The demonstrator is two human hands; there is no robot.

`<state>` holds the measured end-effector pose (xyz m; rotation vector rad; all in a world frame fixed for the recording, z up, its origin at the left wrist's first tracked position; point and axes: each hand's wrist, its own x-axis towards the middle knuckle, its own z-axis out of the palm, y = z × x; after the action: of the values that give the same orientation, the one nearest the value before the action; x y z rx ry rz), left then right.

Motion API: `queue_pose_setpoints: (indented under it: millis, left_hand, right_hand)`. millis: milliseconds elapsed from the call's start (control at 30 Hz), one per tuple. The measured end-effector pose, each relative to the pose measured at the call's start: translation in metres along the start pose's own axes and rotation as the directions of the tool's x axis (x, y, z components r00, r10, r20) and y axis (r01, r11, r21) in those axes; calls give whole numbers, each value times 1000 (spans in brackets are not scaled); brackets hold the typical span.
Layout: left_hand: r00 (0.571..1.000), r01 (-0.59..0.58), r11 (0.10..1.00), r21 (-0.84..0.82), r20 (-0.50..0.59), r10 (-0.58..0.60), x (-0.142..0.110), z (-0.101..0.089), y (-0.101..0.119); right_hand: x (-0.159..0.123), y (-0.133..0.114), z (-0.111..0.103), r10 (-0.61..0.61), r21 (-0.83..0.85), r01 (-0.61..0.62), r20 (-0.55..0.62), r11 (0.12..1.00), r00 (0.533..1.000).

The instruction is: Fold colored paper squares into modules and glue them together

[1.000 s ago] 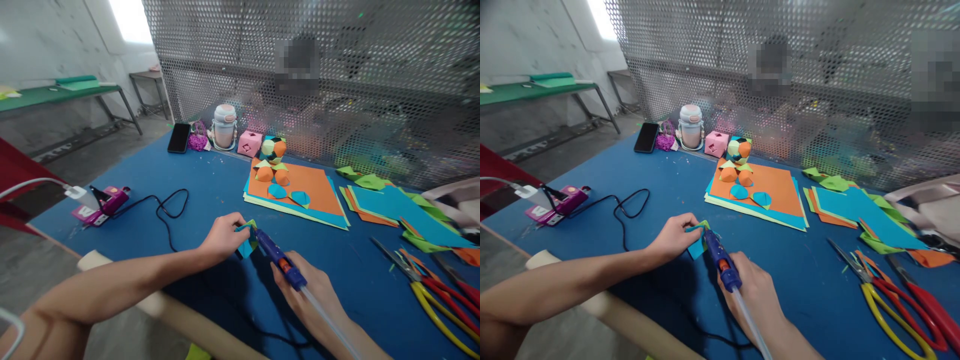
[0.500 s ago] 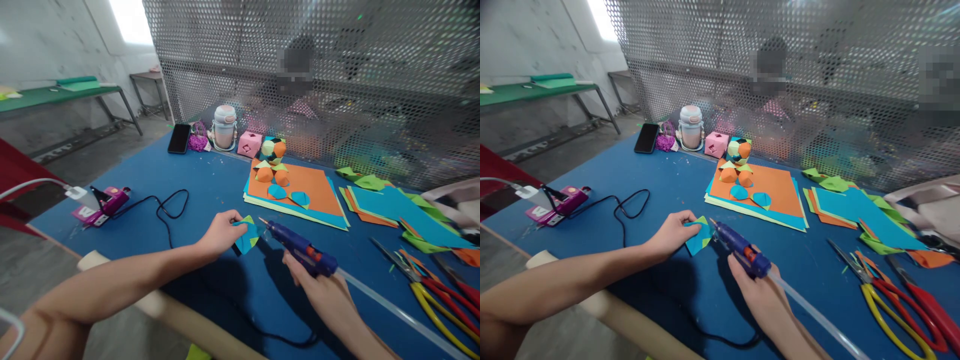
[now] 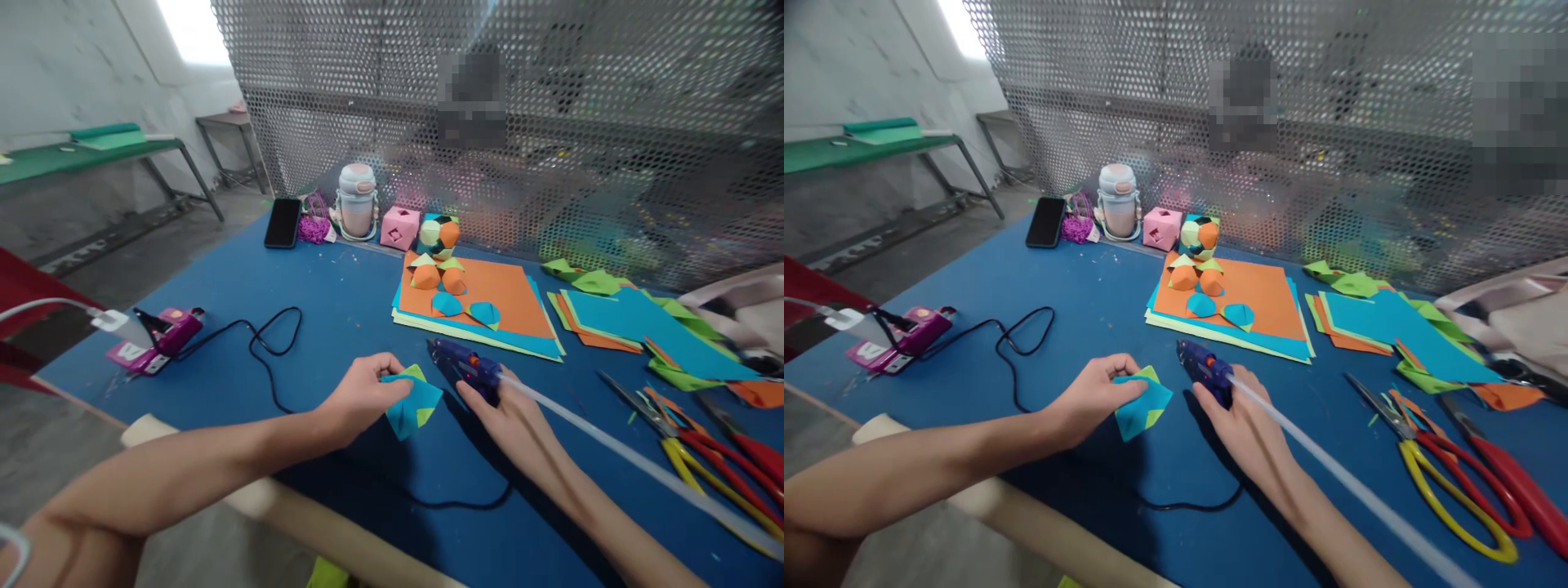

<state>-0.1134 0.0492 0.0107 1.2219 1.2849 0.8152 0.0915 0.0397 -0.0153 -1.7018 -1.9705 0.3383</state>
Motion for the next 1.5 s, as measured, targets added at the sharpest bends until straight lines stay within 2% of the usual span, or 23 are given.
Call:
queue_pose_setpoints:
  millis: [133, 267, 367, 533, 700, 900, 1100, 1233, 1500]
  left_hand:
    - [999, -46, 996, 70, 14, 46, -4, -1, -1]
    - [995, -85, 990, 117, 68, 78, -10, 2, -1]
    - [987, -120, 984, 130, 126, 104, -17, 7, -1]
    - [976, -166, 977, 135, 165, 143, -27, 15, -4]
    - [974, -175, 970, 167, 176, 145, -25, 19, -8]
    - [970, -169, 977, 131, 200, 141, -22, 22, -12]
    - [972, -166, 982, 94, 185, 147, -21, 20, -10]
    - [968, -174, 981, 88, 198, 154, -21, 18, -9]
    - [967, -155, 986, 63, 214, 138, -21, 17, -5]
  right_hand:
    - [-20, -4, -24, 74, -11, -74, -26, 997, 997]
    - [-43, -17, -37, -16, 70, 17, -28, 997, 999]
    - [-52, -31, -31, -95, 222, 95, -7, 970, 995]
    - [-46, -47, -11, 9, 416, -38, 72, 908, 997]
    - [-40, -50, -6, 44, 446, -64, 55, 893, 997]
    - [-40, -45, -1, 54, 456, -69, 46, 887, 997]
    - [-40, -44, -1, 85, 600, -121, 89, 791, 992]
    - [-42, -43, 0, 40, 572, -50, 31, 818, 999]
    - [-43, -43, -1, -170, 489, 209, -123, 847, 978]
